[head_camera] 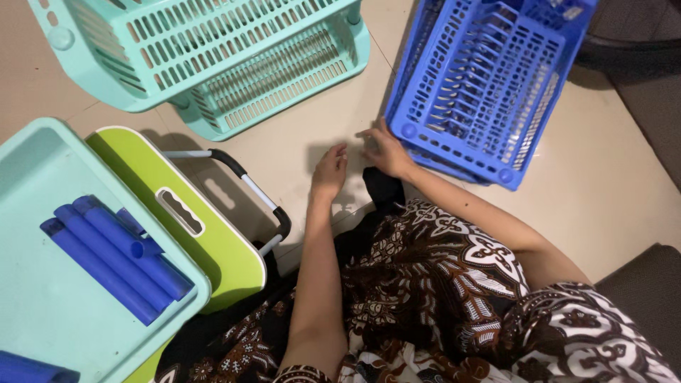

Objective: The person assembles two plastic dish racks by inserting cylindrical legs into the basket frames. They first complete a light green basket, then move to a blue basket and insert its legs.

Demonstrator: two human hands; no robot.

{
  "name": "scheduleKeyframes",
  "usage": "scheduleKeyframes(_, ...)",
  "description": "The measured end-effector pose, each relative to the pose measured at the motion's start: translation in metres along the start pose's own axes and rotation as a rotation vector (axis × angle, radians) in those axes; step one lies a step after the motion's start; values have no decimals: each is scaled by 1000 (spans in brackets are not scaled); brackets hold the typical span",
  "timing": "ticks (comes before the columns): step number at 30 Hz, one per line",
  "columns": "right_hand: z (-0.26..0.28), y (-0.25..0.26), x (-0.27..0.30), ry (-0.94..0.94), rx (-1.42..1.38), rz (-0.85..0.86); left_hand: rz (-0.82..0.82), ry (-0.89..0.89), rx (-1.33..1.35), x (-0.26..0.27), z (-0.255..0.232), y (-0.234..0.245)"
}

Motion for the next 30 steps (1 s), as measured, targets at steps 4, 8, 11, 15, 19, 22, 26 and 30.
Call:
scheduleKeyframes(4, 69, 18, 10, 292, -56, 19, -10, -25, 25, 1, 3, -3)
scheduleKeyframes(8, 99, 54, 23, 588, 179, -114, 4, -11, -5, 2, 5, -4)
scheduleKeyframes(11, 85, 81, 29, 510, 262, -284, 6, -15, 33, 5, 9, -2)
scheduleKeyframes(15, 36, 112, 51, 255, 442, -369, 8, 1, -24, 7, 22, -8)
scheduleKeyframes(19, -6, 133, 72, 86, 629, -353, 16, -4, 43, 10, 32, -17)
scheduleKeyframes(22, -35, 131, 73, -107, 706, -214, 25, 7, 35, 13, 39, -23)
scheduleKeyframes(26, -20, 117, 60, 34, 589, -240, 36, 35, 63, 17, 43, -30)
scheduleKeyframes(30, -3, 90, 49, 56, 320, -212, 57, 84, 41, 21, 50, -37)
Point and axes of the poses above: each hand's wrist, its own x-axis away from the middle knuckle, its own y-axis out of the back of the hand, z = x × y, the point moved 8 cm from there along -x, towards the middle knuckle, and after that the axes turned 15 degrees about -z, right-handed, at the moved point
